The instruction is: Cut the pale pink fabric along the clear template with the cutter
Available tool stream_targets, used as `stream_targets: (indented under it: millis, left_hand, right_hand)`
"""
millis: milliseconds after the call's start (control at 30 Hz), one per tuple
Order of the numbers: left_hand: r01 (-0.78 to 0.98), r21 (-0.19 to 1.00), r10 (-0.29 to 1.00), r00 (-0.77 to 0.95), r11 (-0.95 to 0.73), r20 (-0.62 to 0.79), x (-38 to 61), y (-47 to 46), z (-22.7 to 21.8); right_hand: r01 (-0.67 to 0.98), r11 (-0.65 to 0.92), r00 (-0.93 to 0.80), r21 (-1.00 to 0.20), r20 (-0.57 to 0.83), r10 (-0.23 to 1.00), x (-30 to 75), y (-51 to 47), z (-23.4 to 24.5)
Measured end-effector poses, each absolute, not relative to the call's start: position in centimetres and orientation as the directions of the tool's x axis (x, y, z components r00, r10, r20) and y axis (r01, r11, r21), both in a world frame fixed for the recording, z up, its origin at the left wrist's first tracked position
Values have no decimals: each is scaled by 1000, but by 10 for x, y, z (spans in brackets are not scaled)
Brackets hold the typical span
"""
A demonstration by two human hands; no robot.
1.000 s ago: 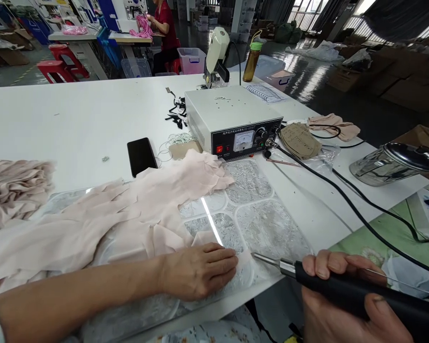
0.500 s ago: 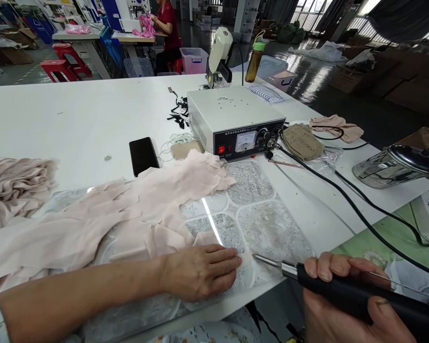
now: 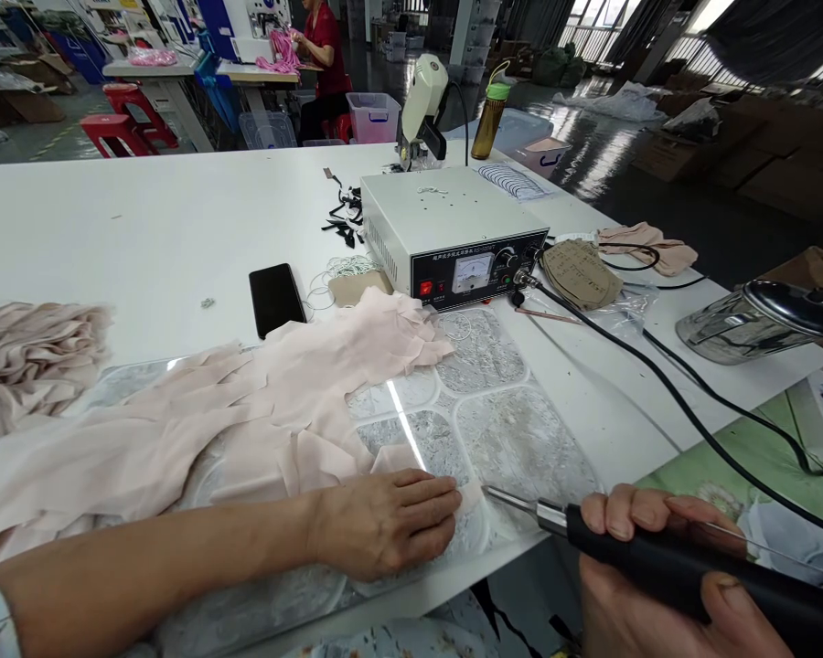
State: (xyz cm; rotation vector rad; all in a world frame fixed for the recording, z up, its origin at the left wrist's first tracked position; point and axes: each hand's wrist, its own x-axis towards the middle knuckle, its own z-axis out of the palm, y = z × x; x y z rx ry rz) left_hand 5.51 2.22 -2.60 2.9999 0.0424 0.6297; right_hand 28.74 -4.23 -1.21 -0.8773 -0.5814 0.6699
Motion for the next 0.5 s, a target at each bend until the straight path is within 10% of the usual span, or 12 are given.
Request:
stream_targets:
  millis: [500]
  left_hand:
    - [44, 41, 56, 932, -998, 358, 52, 19, -30]
  right_hand:
    - [-308, 452, 632, -837, 175, 755, 280, -42, -10]
